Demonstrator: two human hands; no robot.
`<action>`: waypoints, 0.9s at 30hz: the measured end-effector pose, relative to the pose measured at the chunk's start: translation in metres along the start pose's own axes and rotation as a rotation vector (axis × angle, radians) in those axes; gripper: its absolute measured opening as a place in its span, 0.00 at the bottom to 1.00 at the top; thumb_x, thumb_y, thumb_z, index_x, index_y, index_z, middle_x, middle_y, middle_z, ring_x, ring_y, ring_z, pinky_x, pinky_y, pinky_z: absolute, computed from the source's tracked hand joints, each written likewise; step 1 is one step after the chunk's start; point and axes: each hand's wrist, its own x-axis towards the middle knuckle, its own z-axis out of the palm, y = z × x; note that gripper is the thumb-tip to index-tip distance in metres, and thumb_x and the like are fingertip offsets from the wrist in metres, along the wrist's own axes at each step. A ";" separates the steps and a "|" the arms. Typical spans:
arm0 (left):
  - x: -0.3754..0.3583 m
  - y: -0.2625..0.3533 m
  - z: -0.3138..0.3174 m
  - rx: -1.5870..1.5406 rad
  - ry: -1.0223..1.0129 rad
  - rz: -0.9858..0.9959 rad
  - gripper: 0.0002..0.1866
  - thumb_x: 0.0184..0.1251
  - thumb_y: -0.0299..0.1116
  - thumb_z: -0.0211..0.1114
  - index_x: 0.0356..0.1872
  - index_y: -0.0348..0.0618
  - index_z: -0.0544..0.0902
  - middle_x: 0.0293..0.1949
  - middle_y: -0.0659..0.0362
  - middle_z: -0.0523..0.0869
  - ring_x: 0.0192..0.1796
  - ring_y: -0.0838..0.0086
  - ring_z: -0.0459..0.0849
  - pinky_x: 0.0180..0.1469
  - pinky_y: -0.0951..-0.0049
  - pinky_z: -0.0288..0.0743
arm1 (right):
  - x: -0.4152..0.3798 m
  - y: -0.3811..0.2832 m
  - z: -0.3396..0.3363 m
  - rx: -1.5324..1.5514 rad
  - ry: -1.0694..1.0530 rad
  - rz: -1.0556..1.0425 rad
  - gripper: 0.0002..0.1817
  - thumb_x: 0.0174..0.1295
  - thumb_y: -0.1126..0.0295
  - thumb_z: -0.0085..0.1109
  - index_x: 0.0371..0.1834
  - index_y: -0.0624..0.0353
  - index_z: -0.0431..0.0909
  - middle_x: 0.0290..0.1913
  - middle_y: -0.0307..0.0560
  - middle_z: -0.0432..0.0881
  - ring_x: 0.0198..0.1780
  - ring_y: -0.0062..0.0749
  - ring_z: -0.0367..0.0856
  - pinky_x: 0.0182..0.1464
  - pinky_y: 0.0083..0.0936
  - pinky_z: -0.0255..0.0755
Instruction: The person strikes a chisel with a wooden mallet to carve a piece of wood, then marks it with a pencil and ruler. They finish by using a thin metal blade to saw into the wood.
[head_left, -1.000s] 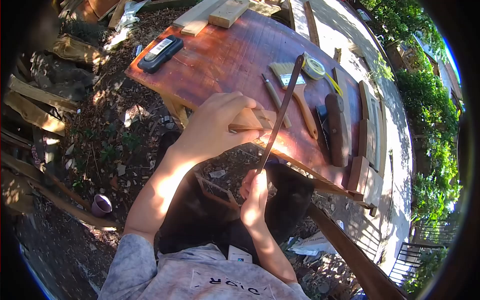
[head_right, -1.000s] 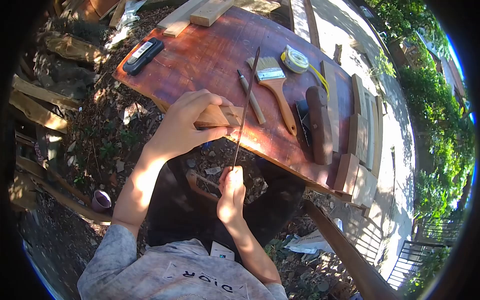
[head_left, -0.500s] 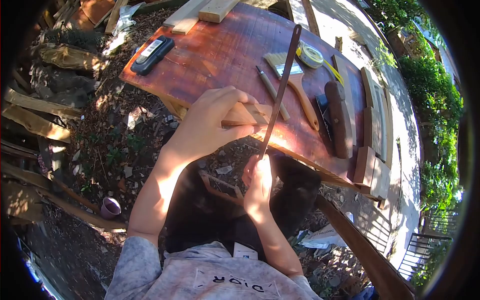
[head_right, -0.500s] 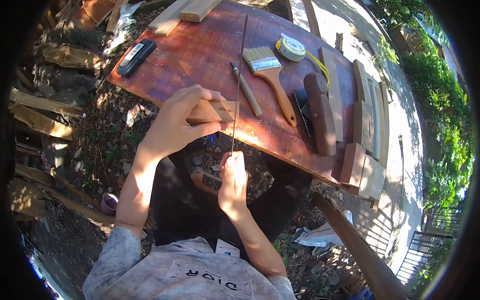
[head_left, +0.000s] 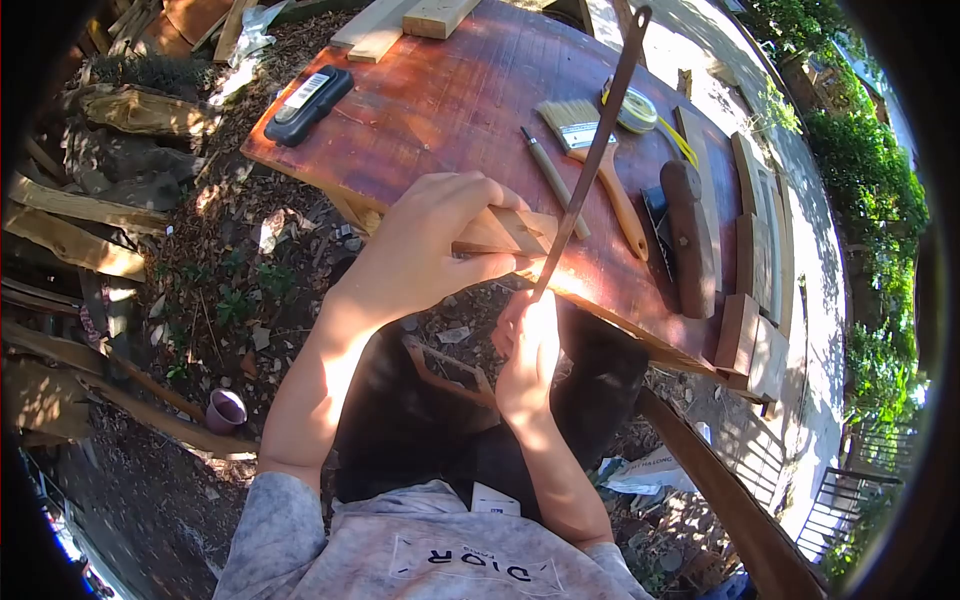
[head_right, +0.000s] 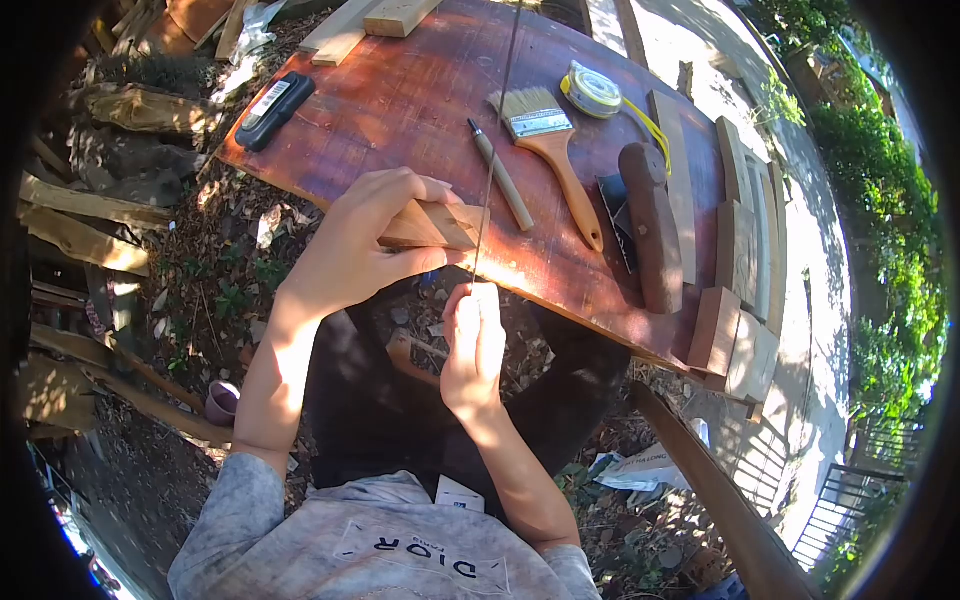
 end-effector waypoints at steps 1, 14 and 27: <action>0.000 0.000 0.000 -0.006 -0.005 -0.002 0.23 0.60 0.41 0.78 0.52 0.41 0.82 0.51 0.53 0.87 0.59 0.51 0.83 0.64 0.56 0.73 | -0.006 0.010 -0.004 -0.006 -0.006 -0.008 0.15 0.86 0.61 0.43 0.43 0.59 0.71 0.30 0.34 0.66 0.30 0.16 0.60 0.32 0.20 0.57; 0.001 0.001 -0.003 0.010 -0.046 -0.021 0.25 0.57 0.37 0.81 0.54 0.42 0.82 0.54 0.56 0.88 0.61 0.53 0.83 0.66 0.55 0.75 | -0.008 0.009 -0.005 0.022 0.038 0.001 0.15 0.86 0.61 0.44 0.46 0.59 0.74 0.30 0.31 0.68 0.30 0.13 0.61 0.32 0.17 0.54; 0.001 -0.001 -0.001 0.006 -0.038 -0.010 0.25 0.58 0.40 0.80 0.54 0.42 0.83 0.54 0.56 0.88 0.60 0.53 0.83 0.66 0.56 0.74 | -0.024 0.028 -0.008 -0.017 0.038 -0.007 0.15 0.87 0.60 0.42 0.46 0.59 0.72 0.30 0.30 0.66 0.29 0.13 0.57 0.31 0.18 0.53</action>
